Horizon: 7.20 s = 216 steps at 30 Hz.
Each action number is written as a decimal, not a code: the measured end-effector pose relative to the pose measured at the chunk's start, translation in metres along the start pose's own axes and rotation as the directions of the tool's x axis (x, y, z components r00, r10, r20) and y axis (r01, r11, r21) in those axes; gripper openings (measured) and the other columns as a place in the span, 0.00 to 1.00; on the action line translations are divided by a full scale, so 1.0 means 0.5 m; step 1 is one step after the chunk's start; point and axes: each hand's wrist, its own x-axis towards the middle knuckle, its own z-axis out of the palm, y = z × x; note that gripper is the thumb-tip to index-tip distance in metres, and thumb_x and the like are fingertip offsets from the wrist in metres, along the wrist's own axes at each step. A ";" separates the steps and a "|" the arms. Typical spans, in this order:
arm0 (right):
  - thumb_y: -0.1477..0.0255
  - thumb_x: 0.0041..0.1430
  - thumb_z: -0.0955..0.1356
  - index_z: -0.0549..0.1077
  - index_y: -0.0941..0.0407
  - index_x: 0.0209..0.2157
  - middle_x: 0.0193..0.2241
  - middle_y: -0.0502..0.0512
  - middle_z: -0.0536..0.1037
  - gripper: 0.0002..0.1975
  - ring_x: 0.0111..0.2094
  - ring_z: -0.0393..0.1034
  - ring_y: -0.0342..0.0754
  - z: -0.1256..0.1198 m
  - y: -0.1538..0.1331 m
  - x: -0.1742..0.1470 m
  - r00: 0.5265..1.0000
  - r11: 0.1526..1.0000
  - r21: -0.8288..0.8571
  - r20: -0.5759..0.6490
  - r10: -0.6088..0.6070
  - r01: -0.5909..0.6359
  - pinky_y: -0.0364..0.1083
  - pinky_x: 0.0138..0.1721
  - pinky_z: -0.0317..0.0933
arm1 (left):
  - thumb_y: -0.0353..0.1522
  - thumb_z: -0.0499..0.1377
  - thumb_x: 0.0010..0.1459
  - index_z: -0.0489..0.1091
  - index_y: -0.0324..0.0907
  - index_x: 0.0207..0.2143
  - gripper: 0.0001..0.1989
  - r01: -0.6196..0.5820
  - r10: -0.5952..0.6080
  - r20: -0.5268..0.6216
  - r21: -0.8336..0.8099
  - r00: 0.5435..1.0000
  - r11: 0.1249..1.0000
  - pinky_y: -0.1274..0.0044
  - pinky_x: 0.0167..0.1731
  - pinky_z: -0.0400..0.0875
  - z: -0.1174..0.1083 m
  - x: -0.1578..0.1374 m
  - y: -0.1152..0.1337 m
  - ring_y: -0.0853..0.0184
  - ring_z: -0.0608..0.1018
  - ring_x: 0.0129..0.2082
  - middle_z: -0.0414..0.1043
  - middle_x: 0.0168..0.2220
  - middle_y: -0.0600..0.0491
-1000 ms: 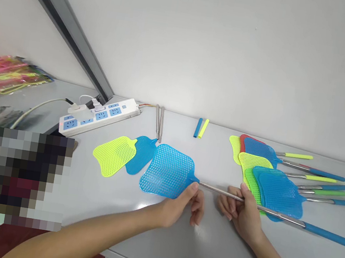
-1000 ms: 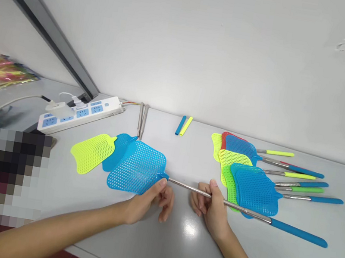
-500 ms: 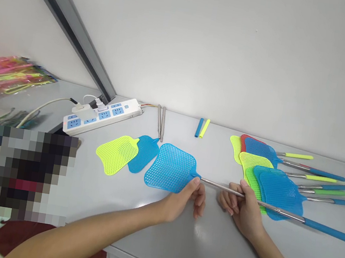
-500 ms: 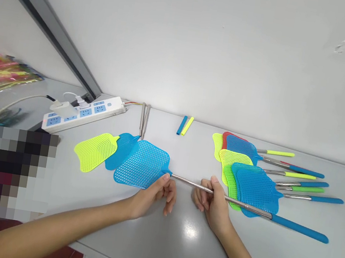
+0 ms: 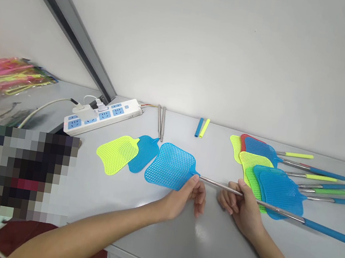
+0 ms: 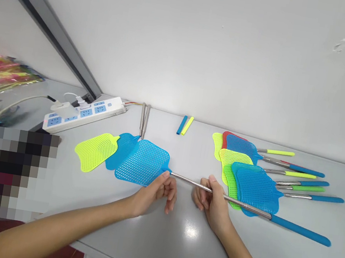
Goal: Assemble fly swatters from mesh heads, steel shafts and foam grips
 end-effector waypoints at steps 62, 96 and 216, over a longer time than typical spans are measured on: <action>0.64 0.57 0.58 0.67 0.58 0.14 0.11 0.48 0.58 0.22 0.17 0.54 0.42 -0.002 -0.012 -0.003 0.998 0.962 -0.267 0.032 0.058 -0.047 0.44 0.22 0.46 | 0.45 0.39 0.59 0.60 0.38 0.36 0.21 -0.145 0.141 0.035 0.149 0.989 0.978 0.78 0.26 0.60 0.000 -0.001 0.011 0.73 0.65 0.21 0.62 0.23 0.55; 0.57 0.59 0.47 0.52 0.54 0.09 0.09 0.52 0.65 0.28 0.12 0.55 0.41 0.055 0.017 -0.056 0.851 0.888 -0.314 0.302 0.430 -0.337 0.43 0.19 0.53 | 0.46 0.39 0.57 0.50 0.41 0.09 0.28 0.102 -0.116 0.023 0.333 0.993 0.937 0.80 0.10 0.47 0.019 -0.025 0.009 0.76 0.55 0.08 0.48 0.07 0.59; 0.61 0.56 0.53 0.61 0.55 0.10 0.13 0.57 0.69 0.25 0.16 0.58 0.47 -0.006 -0.043 -0.014 0.977 0.974 -0.133 0.085 0.196 -0.184 0.46 0.21 0.50 | 0.33 0.65 0.42 0.70 0.38 0.38 0.18 0.208 -0.249 -0.232 -0.188 0.940 0.960 0.68 0.42 0.67 -0.049 0.001 0.087 0.60 0.74 0.40 0.72 0.42 0.44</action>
